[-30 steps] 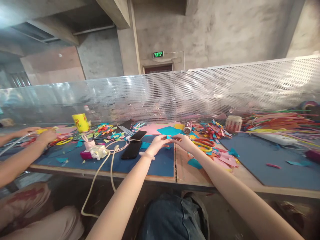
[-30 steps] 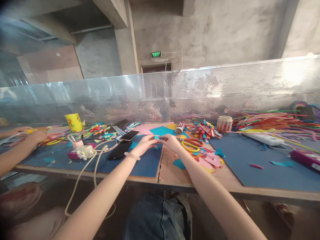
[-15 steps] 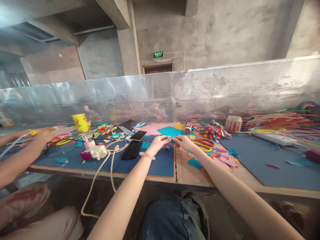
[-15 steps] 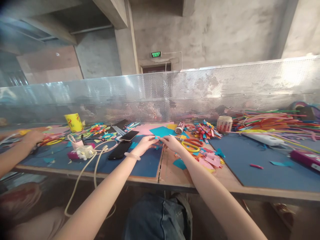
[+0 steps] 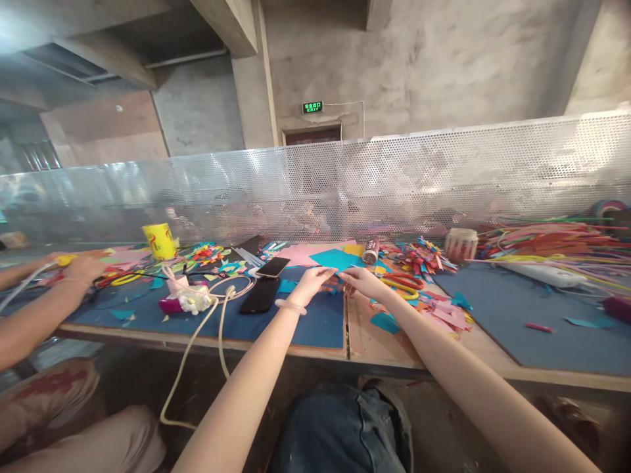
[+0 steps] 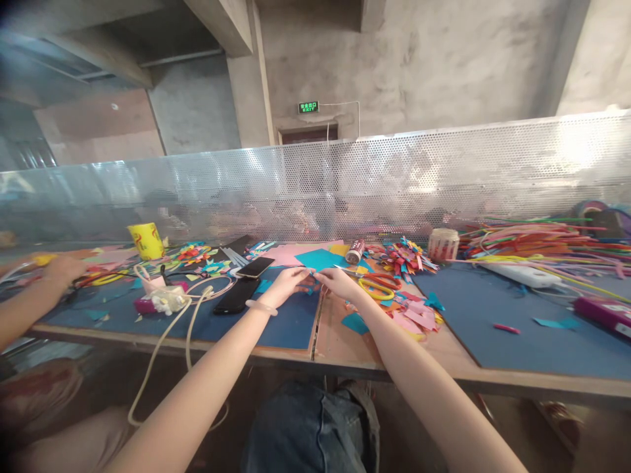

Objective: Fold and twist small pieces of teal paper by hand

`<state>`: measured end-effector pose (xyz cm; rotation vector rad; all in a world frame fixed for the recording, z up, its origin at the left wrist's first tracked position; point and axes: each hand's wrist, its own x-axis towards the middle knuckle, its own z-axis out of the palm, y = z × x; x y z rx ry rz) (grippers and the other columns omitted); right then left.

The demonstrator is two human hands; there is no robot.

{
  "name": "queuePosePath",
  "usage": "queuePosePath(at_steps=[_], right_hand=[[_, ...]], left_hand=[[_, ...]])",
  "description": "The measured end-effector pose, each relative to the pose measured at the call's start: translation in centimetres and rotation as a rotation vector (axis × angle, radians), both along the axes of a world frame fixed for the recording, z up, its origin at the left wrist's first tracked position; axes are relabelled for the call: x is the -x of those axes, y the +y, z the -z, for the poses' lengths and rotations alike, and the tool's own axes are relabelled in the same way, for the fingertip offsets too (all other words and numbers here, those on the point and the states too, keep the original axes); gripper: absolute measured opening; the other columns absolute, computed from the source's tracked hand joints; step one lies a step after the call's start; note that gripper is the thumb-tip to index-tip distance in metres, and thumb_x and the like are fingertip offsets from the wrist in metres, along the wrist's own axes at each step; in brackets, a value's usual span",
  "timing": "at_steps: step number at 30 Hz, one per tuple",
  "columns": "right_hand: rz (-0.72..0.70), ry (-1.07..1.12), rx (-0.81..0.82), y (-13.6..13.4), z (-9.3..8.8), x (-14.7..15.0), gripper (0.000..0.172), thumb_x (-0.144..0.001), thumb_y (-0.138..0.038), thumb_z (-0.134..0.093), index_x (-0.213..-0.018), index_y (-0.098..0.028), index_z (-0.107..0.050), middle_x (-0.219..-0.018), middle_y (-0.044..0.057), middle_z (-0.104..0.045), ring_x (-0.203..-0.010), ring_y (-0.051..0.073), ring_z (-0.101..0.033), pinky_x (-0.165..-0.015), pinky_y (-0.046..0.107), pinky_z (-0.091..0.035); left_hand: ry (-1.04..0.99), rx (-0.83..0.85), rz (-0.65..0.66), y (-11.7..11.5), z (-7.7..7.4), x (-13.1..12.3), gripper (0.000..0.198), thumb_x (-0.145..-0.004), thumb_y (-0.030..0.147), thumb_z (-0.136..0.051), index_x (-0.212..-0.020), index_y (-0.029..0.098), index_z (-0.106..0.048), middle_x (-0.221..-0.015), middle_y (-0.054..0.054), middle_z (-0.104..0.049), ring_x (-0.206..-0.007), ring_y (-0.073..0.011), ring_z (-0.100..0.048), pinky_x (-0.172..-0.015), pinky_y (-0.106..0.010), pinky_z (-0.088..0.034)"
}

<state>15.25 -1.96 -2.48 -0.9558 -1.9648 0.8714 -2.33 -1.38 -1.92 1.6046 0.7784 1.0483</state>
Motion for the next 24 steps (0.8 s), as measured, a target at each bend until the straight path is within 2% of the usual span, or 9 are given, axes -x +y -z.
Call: queuePosePath(at_steps=[4, 9, 15, 24], right_hand=[[-0.013, 0.013, 0.023, 0.25, 0.23, -0.12, 0.041, -0.076, -0.051, -0.050, -0.093, -0.014, -0.058, -0.071, 0.004, -0.066, -0.054, 0.012, -0.059, -0.048, 0.022, -0.046], [0.006, 0.038, 0.034, 0.35, 0.43, -0.13, 0.041, -0.074, -0.048, -0.055, -0.097, -0.014, -0.057, -0.072, 0.005, -0.066, -0.054, 0.011, -0.058, -0.050, 0.023, -0.047], [0.034, 0.104, 0.057, 0.14, 0.50, 0.03, 0.040, -0.070, -0.043, -0.062, -0.096, -0.015, -0.051, -0.063, 0.000, -0.062, -0.049, 0.011, -0.058, -0.047, 0.022, -0.047], [0.010, 0.130, 0.068, 0.32, 0.56, -0.05, 0.038, -0.072, -0.043, -0.059, -0.096, -0.014, -0.051, -0.062, 0.000, -0.061, -0.049, 0.010, -0.058, -0.046, 0.021, -0.047]], left_hand=[[-0.008, -0.001, 0.018, 0.14, 0.16, 0.10, 0.043, -0.073, 0.048, -0.055, -0.095, 0.011, -0.059, -0.089, -0.013, -0.065, -0.075, -0.0183, -0.063, -0.063, -0.028, -0.050], [-0.003, 0.007, 0.018, 0.40, 0.40, 0.13, 0.045, -0.074, 0.051, -0.052, -0.096, 0.011, -0.058, -0.087, -0.012, -0.065, -0.073, -0.0176, -0.062, -0.062, -0.027, -0.049], [-0.022, 0.033, 0.034, 0.06, 0.06, -0.01, 0.045, -0.075, 0.050, -0.050, -0.096, 0.011, -0.058, -0.086, -0.012, -0.065, -0.074, -0.0170, -0.063, -0.060, -0.025, -0.048], [-0.030, 0.036, 0.040, -0.04, -0.01, -0.01, 0.046, -0.076, 0.051, -0.048, -0.099, 0.012, -0.057, -0.084, -0.011, -0.066, -0.073, -0.0171, -0.063, -0.059, -0.025, -0.048]])
